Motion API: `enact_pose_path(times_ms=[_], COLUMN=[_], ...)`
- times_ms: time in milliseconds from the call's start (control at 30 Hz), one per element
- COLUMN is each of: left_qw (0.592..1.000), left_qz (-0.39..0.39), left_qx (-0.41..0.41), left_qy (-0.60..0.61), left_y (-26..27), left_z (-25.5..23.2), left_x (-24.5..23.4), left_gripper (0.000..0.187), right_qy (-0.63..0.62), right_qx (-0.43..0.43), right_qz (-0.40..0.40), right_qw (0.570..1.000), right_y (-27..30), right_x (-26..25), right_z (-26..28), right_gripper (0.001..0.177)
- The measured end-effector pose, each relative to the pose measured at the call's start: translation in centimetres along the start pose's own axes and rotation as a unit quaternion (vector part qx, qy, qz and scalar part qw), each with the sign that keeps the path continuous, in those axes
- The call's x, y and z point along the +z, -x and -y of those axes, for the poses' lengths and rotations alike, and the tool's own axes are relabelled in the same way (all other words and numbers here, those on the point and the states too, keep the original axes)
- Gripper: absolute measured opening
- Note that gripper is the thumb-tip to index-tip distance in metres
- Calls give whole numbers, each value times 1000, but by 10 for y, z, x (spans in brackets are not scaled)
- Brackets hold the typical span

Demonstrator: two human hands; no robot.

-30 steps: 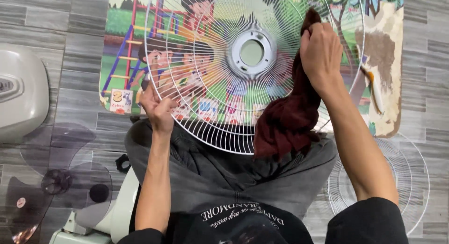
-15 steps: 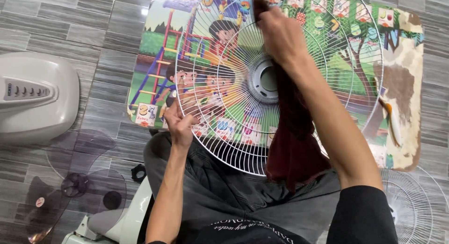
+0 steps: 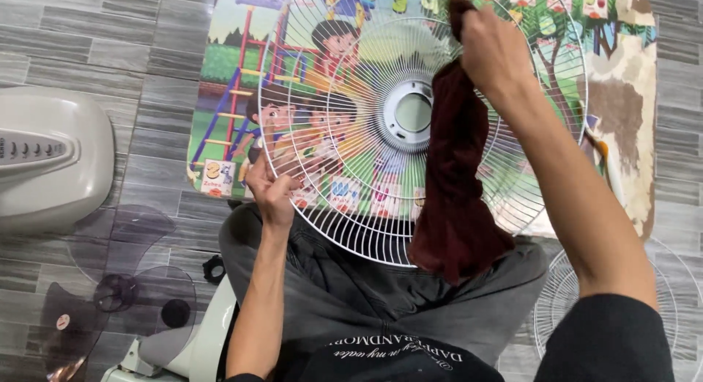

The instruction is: Wiping a metal fan guard with a cloth to remove dust and dirt

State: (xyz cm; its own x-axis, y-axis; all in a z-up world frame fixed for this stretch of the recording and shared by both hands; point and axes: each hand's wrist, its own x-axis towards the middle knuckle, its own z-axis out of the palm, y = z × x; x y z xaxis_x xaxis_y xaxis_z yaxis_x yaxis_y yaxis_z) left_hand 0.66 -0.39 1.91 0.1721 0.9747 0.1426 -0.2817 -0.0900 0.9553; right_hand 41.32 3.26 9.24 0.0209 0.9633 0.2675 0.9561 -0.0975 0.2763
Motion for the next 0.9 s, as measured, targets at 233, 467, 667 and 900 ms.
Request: enact_pose_path(times_ms=[233, 467, 667, 900], left_qw=[1000, 999, 1000, 999], left_qz=[7, 16, 22, 4], left_qx=[0, 20, 15, 4], left_qy=[-13, -33, -16, 40], left_y=[2, 2, 2, 5], left_z=[7, -3, 7, 22], left_x=[-3, 2, -5, -14], left_gripper=[87, 83, 82, 73], right_qy=[-102, -186, -311, -509], right_qx=[106, 144, 127, 67], right_qz=[147, 236, 344, -165], right_qw=[978, 943, 877, 842], right_y=[77, 150, 160, 84], right_x=[-50, -79, -113, -91], right_z=[-11, 5, 49, 105], right_gripper=[19, 19, 25, 20])
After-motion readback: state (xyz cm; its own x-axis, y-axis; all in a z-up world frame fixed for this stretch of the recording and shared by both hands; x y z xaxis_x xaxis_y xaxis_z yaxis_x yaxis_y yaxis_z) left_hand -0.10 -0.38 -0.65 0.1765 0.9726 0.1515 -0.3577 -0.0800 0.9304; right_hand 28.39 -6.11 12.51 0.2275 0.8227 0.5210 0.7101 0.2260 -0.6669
